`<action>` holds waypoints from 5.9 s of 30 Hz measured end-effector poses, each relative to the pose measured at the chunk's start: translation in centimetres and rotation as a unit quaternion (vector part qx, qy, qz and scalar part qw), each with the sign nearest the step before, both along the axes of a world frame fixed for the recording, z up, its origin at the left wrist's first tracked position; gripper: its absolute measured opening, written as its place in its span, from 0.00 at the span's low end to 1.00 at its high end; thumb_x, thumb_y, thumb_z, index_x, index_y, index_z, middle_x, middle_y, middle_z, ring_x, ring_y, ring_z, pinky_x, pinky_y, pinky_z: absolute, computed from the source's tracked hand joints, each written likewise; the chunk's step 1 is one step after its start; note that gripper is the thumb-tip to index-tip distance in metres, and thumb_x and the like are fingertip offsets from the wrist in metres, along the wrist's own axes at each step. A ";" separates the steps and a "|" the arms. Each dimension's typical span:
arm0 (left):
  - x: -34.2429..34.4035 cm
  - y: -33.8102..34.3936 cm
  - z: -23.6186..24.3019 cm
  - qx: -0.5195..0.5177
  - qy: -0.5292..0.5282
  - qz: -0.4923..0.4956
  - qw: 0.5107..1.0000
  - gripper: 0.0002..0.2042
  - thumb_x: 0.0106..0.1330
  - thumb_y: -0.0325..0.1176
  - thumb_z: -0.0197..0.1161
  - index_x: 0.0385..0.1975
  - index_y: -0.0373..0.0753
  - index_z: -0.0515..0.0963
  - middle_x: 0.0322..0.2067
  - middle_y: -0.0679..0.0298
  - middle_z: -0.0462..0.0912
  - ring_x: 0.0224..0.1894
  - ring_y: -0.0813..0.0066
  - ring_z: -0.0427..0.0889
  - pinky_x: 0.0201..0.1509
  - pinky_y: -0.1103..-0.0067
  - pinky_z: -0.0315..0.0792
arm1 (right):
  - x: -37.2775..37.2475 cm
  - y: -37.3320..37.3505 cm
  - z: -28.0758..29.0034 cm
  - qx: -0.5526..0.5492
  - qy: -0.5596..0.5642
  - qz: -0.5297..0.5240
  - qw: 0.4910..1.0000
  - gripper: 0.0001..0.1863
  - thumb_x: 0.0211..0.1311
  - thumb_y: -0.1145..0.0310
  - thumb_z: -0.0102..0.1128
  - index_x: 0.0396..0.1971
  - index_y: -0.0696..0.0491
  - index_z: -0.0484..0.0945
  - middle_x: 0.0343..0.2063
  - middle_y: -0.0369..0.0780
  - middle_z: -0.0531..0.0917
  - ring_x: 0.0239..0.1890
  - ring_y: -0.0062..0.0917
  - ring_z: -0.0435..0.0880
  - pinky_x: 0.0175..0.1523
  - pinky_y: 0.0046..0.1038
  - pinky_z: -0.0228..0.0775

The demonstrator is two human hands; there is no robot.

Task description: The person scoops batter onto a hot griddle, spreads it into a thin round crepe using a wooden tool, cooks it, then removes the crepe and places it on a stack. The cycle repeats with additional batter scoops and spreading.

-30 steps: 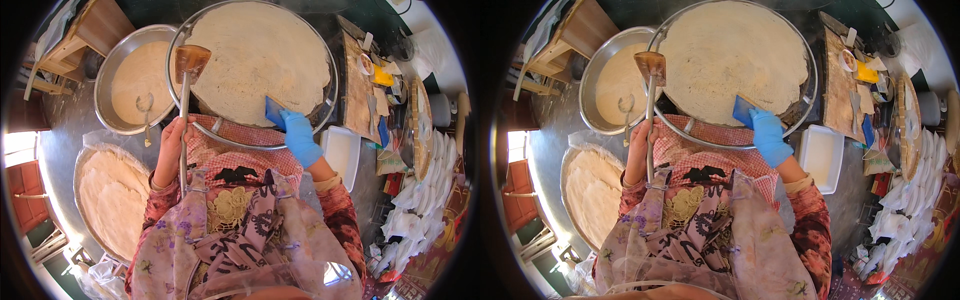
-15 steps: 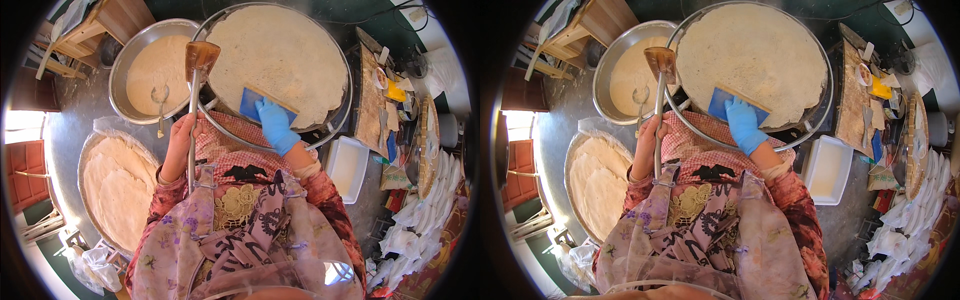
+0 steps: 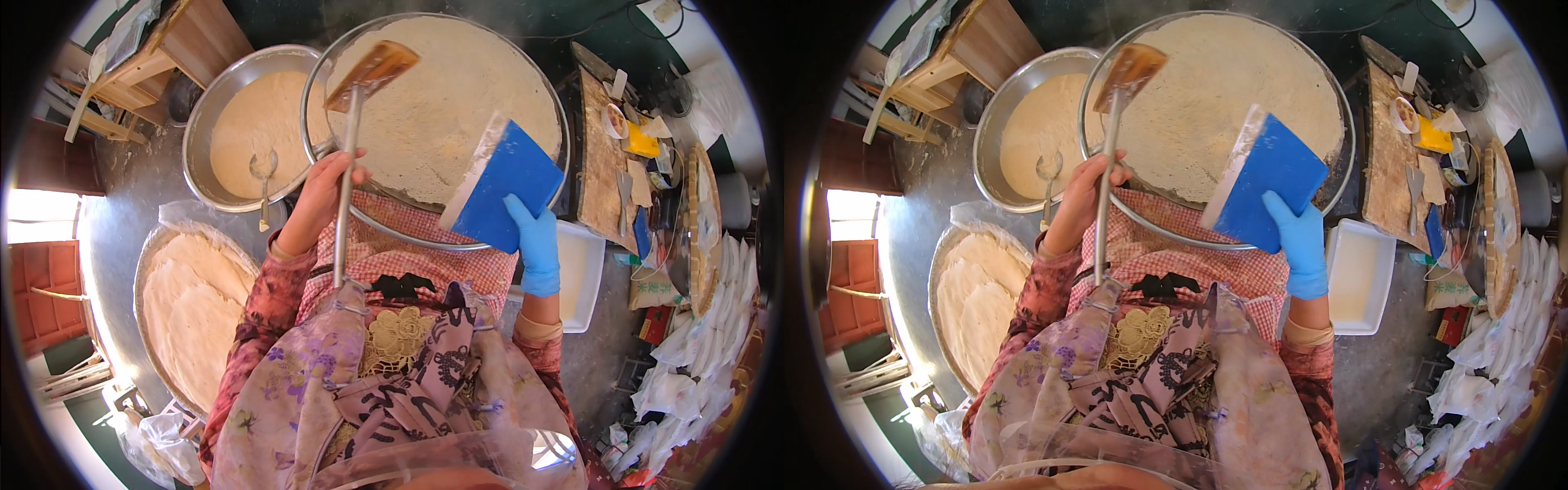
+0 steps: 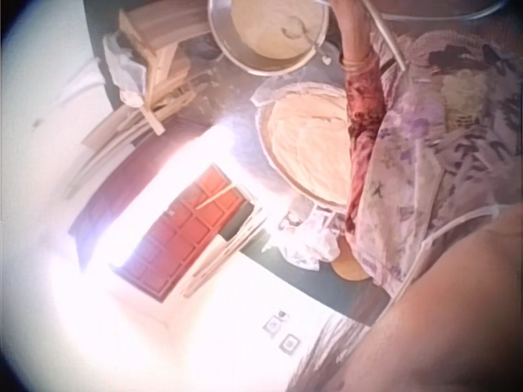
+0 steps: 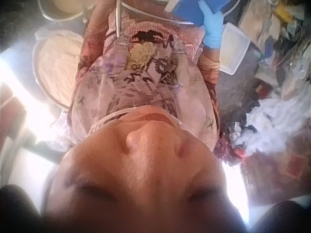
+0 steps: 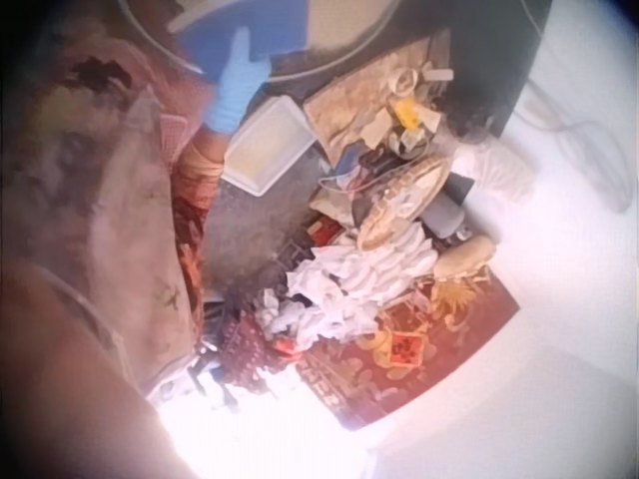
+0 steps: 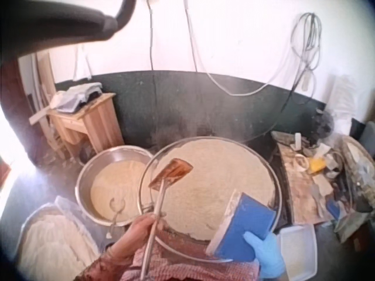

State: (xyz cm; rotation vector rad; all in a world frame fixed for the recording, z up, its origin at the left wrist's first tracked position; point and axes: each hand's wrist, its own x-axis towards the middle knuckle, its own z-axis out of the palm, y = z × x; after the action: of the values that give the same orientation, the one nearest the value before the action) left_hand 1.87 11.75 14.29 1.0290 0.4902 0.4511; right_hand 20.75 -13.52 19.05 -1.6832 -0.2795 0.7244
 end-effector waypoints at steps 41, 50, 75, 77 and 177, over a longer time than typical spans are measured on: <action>12.4 -11.5 -3.2 -0.119 -0.086 -0.299 0.943 0.40 0.63 0.66 0.25 0.67 0.42 0.36 0.64 0.52 0.54 0.62 0.54 0.62 0.67 0.63 0.47 | -3.8 -20.7 -17.2 0.084 0.166 -0.493 0.850 0.30 0.57 0.52 0.56 0.53 0.57 0.68 0.45 0.40 0.77 0.42 0.26 0.76 0.48 0.24 0.68; -7.5 -5.4 -9.9 0.521 0.223 -0.067 0.821 0.24 0.60 0.34 0.60 0.55 0.31 0.65 0.51 0.50 0.72 0.54 0.59 0.72 0.57 0.72 0.65 | 0.5 -22.6 -19.9 0.094 0.185 -0.518 0.830 0.24 0.54 0.46 0.57 0.45 0.46 0.74 0.33 0.33 0.79 0.23 0.18 0.70 0.26 0.18 0.59; -18.7 -5.5 -14.0 0.301 0.349 -0.099 0.882 0.43 0.61 0.49 0.58 0.65 0.31 0.41 0.65 0.43 0.44 0.69 0.56 0.43 0.69 0.72 0.42 | -3.6 -15.5 -21.7 0.088 0.382 -0.178 0.902 0.31 0.58 0.46 0.54 0.55 0.52 0.65 0.44 0.44 0.76 0.39 0.36 0.77 0.43 0.32 0.73; -20.4 -6.8 -12.5 0.269 0.322 -0.116 0.900 0.42 0.62 0.51 0.56 0.65 0.30 0.41 0.65 0.42 0.42 0.68 0.52 0.43 0.69 0.71 0.42 | -3.0 -15.7 -21.5 0.095 0.384 -0.169 0.903 0.31 0.58 0.45 0.53 0.55 0.52 0.65 0.44 0.44 0.76 0.39 0.36 0.77 0.43 0.33 0.73; -2.0 -1.7 -17.0 -0.195 0.103 0.273 0.937 0.23 0.68 0.55 0.41 0.38 0.38 0.70 0.35 0.58 0.78 0.38 0.67 0.77 0.42 0.73 0.72 | -2.6 -15.0 -23.0 0.240 0.375 -0.150 0.883 0.19 0.60 0.72 0.55 0.51 0.53 0.67 0.48 0.37 0.74 0.47 0.29 0.75 0.55 0.36 0.68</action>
State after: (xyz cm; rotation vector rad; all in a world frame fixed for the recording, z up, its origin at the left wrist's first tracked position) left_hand -0.16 10.03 -2.75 0.5444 1.0218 0.7061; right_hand 18.18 -28.55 -3.98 -0.8536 0.3280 0.9225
